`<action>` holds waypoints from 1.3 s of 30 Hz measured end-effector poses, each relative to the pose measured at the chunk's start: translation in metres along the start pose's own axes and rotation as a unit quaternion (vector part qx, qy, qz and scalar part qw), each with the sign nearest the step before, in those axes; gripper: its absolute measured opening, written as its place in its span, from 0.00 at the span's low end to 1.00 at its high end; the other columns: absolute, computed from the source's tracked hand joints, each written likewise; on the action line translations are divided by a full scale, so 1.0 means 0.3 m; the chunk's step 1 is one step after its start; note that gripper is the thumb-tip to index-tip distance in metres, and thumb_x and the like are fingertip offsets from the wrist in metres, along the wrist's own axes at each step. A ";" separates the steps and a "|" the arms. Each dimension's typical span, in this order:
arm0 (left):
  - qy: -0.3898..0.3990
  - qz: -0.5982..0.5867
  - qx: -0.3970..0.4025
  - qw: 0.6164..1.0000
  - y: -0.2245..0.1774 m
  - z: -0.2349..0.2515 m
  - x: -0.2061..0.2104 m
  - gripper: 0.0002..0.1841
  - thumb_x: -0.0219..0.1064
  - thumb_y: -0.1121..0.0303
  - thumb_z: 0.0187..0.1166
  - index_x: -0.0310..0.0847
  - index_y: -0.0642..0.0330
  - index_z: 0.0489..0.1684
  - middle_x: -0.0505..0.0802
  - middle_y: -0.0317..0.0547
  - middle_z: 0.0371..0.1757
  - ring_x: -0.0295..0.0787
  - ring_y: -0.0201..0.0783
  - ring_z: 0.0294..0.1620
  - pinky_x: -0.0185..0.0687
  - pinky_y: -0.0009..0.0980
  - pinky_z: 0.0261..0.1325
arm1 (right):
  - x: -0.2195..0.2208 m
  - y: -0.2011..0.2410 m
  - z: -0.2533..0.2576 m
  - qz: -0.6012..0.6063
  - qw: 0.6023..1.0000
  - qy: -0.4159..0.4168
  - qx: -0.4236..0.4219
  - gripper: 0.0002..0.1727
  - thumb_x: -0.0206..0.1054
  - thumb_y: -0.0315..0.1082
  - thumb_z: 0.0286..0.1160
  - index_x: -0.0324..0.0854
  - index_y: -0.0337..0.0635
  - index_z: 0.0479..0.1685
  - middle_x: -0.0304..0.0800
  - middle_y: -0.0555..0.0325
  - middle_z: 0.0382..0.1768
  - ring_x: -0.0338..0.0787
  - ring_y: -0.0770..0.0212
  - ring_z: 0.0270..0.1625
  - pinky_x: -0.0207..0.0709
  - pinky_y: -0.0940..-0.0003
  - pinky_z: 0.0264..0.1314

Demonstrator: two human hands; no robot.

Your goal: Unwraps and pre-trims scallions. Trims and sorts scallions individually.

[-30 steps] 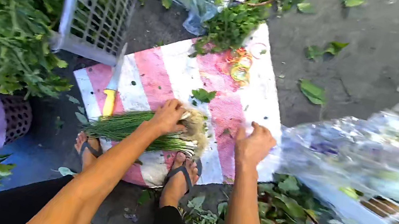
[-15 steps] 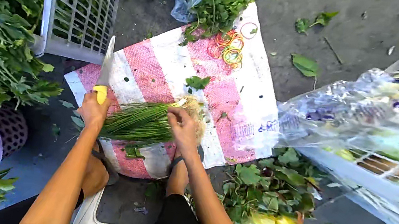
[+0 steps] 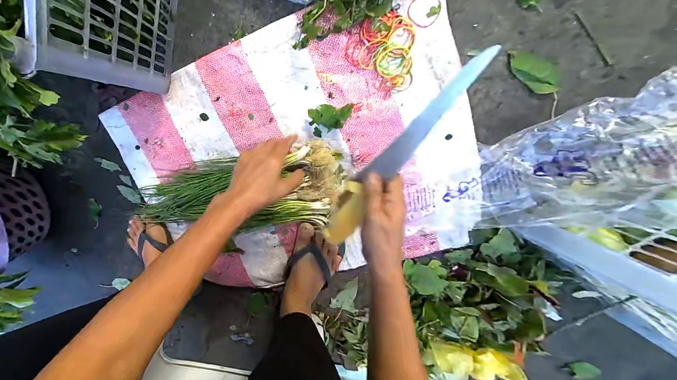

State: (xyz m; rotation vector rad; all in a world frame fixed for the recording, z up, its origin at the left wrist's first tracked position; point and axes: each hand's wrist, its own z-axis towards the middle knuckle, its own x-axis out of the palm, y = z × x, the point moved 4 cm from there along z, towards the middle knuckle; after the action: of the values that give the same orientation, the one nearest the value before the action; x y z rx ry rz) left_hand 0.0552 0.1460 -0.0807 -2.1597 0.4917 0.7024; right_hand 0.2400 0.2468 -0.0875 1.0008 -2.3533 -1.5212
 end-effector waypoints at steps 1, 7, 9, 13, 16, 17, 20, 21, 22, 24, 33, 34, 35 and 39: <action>0.012 0.055 -0.036 0.998 0.005 0.070 0.036 0.39 0.72 0.46 0.75 0.70 0.59 0.84 0.83 0.59 0.75 0.78 0.60 0.77 0.73 0.66 0.70 | -0.056 -0.054 0.012 0.005 0.999 -0.028 0.020 0.21 0.49 0.43 0.93 0.71 0.36 0.70 0.87 0.51 0.43 0.91 0.59 0.37 0.89 0.56 0.42; 0.062 0.054 -0.041 0.996 -0.038 0.257 0.138 0.29 0.73 0.54 0.76 0.78 0.65 0.71 0.90 0.63 0.60 0.86 0.63 0.65 0.77 0.66 0.64 | -0.119 -0.222 0.023 0.020 0.990 -0.072 0.122 0.16 0.52 0.41 0.93 0.75 0.36 0.56 0.85 0.55 0.31 0.89 0.62 0.27 0.87 0.64 0.33; 0.050 -0.073 -0.025 0.996 -0.045 0.243 0.087 0.28 0.72 0.63 0.78 0.72 0.66 0.74 0.92 0.65 0.54 0.91 0.62 0.57 0.83 0.63 0.61 | -0.100 -0.242 0.012 0.015 0.989 -0.077 0.122 0.14 0.55 0.39 0.91 0.77 0.36 0.53 0.85 0.56 0.29 0.87 0.63 0.26 0.86 0.65 0.32; 0.106 -0.260 0.045 0.959 -0.054 0.173 -0.014 0.30 0.76 0.68 0.75 0.73 0.63 0.78 0.92 0.53 0.61 0.91 0.40 0.61 0.84 0.43 0.71 | -0.063 -0.231 0.000 0.034 0.993 -0.051 0.096 0.16 0.60 0.35 0.85 0.76 0.38 0.65 0.87 0.51 0.38 0.89 0.59 0.32 0.87 0.59 0.37; 0.163 -0.203 0.084 0.962 -0.087 0.112 -0.061 0.20 0.69 0.62 0.83 0.80 0.65 0.67 0.93 0.50 0.51 0.91 0.37 0.51 0.85 0.41 0.62 | -0.031 -0.178 -0.015 0.025 0.997 -0.016 0.078 0.16 0.60 0.36 0.85 0.76 0.39 0.65 0.87 0.51 0.39 0.89 0.59 0.36 0.86 0.57 0.40; 0.152 -0.150 0.110 0.971 -0.100 0.097 -0.067 0.16 0.66 0.61 0.85 0.82 0.67 0.58 0.92 0.51 0.44 0.89 0.39 0.45 0.84 0.43 0.56 | -0.022 -0.153 -0.024 0.018 0.997 -0.002 0.070 0.18 0.60 0.37 0.86 0.74 0.41 0.69 0.88 0.50 0.42 0.89 0.59 0.38 0.85 0.56 0.42; 0.097 -0.015 0.190 0.977 -0.139 0.068 -0.056 0.12 0.62 0.68 0.85 0.84 0.71 0.45 0.89 0.56 0.40 0.89 0.49 0.43 0.84 0.48 0.51 | 0.007 -0.084 -0.045 0.004 0.999 0.039 0.032 0.34 0.59 0.40 0.86 0.58 0.59 0.93 0.87 0.48 0.54 0.88 0.55 0.42 0.84 0.52 0.42; 0.090 0.007 0.201 0.975 -0.154 0.058 -0.048 0.12 0.61 0.69 0.86 0.84 0.73 0.47 0.89 0.60 0.42 0.90 0.52 0.45 0.84 0.50 0.53 | 0.017 -0.070 -0.052 0.007 0.998 0.054 0.018 0.36 0.59 0.43 0.87 0.54 0.64 0.95 0.87 0.50 0.63 0.89 0.57 0.47 0.85 0.53 0.46; 0.091 0.018 0.204 0.974 -0.170 0.046 -0.040 0.12 0.59 0.70 0.87 0.82 0.74 0.48 0.88 0.61 0.42 0.89 0.54 0.45 0.83 0.50 0.54 | 0.029 -0.061 -0.058 0.017 0.998 0.067 0.010 0.37 0.58 0.48 0.88 0.51 0.65 0.96 0.83 0.52 0.72 0.89 0.59 0.52 0.85 0.55 0.51; 0.101 0.028 0.200 0.974 -0.208 0.008 -0.039 0.12 0.57 0.72 0.89 0.79 0.75 0.51 0.87 0.63 0.43 0.88 0.55 0.45 0.83 0.50 0.53 | 0.049 -0.050 -0.065 0.044 0.996 0.075 0.012 0.42 0.60 0.59 0.84 0.49 0.67 0.97 0.78 0.55 0.78 0.87 0.63 0.57 0.83 0.59 0.55; 0.075 0.058 0.264 0.960 -0.203 -0.024 0.034 0.12 0.55 0.71 0.89 0.81 0.71 0.49 0.88 0.56 0.41 0.89 0.48 0.45 0.86 0.42 0.52 | 0.076 -0.019 -0.057 0.072 0.993 0.092 -0.035 0.33 0.52 0.55 0.92 0.56 0.67 0.95 0.68 0.70 0.88 0.87 0.71 0.58 0.83 0.67 0.55; 0.056 0.069 0.272 0.958 -0.199 -0.024 0.046 0.11 0.55 0.71 0.88 0.81 0.71 0.47 0.87 0.56 0.39 0.89 0.49 0.43 0.87 0.42 0.50 | 0.080 -0.022 -0.057 0.075 0.993 0.080 -0.037 0.31 0.51 0.53 0.93 0.59 0.66 0.94 0.70 0.70 0.86 0.87 0.71 0.50 0.82 0.68 0.47; 0.032 0.082 0.277 0.957 -0.195 -0.024 0.060 0.11 0.56 0.71 0.87 0.81 0.70 0.44 0.86 0.55 0.37 0.89 0.49 0.41 0.87 0.42 0.47 | 0.082 -0.023 -0.060 0.071 0.994 0.073 -0.040 0.30 0.50 0.52 0.94 0.60 0.65 0.94 0.71 0.70 0.86 0.87 0.71 0.48 0.81 0.69 0.44; -0.008 0.114 0.193 0.974 -0.158 -0.002 0.107 0.11 0.61 0.72 0.82 0.84 0.73 0.45 0.89 0.62 0.43 0.92 0.57 0.46 0.88 0.50 0.46 | 0.095 0.019 -0.103 0.037 0.996 0.060 -0.046 0.27 0.50 0.48 0.94 0.68 0.61 0.90 0.83 0.65 0.75 0.88 0.71 0.49 0.82 0.68 0.50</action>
State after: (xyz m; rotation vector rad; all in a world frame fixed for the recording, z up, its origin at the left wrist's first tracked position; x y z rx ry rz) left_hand 0.1062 0.1707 -0.0735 -1.7481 0.8070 0.6824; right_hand 0.2303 0.2077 -0.0742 0.9440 -2.1929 -1.4843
